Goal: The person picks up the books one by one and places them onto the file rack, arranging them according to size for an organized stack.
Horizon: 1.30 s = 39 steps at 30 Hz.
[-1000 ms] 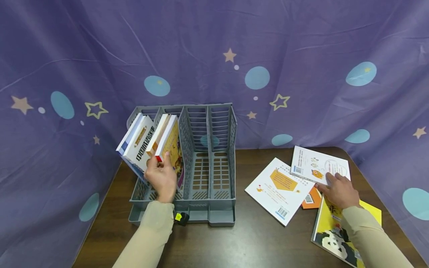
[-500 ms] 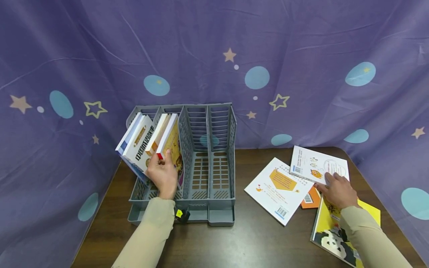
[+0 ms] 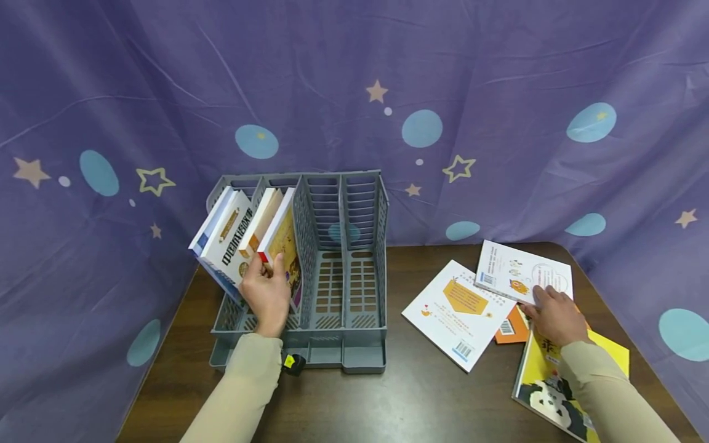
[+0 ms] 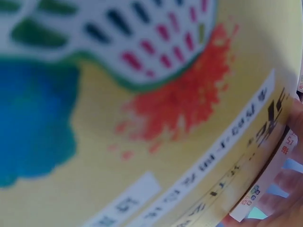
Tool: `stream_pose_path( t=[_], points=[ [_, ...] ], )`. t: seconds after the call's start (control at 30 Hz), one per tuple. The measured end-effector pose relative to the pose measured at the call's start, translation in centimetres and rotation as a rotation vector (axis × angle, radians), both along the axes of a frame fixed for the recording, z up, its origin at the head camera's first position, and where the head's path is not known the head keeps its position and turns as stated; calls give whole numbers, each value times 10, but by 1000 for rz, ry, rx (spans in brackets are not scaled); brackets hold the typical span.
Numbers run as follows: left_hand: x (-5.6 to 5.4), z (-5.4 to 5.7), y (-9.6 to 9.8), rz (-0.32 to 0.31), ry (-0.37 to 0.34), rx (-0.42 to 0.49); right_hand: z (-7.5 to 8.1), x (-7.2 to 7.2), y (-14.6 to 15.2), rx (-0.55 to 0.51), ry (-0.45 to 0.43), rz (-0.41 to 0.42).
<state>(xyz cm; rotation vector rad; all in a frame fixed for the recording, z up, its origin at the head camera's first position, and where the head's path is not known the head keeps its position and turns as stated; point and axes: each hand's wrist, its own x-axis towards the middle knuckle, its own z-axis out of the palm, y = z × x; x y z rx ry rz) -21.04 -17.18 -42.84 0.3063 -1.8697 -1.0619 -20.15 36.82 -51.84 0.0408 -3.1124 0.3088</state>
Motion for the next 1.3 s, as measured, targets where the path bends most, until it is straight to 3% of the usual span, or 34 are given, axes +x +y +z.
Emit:
stream_pose_path(
  t=[0.4, 0.63, 1.03, 1.3],
  points=[
    [18, -4, -9, -98, -37, 31, 2, 5, -6, 60, -49, 16],
    [30, -1, -12, -169, -26, 61, 1, 7, -8, 72, 19, -17],
    [51, 0, -16, -207, -87, 30, 1, 11, -13, 86, 111, -81],
    [59, 0, -23, -226, -118, 26, 0, 13, -11, 76, 195, -70]
  ],
)
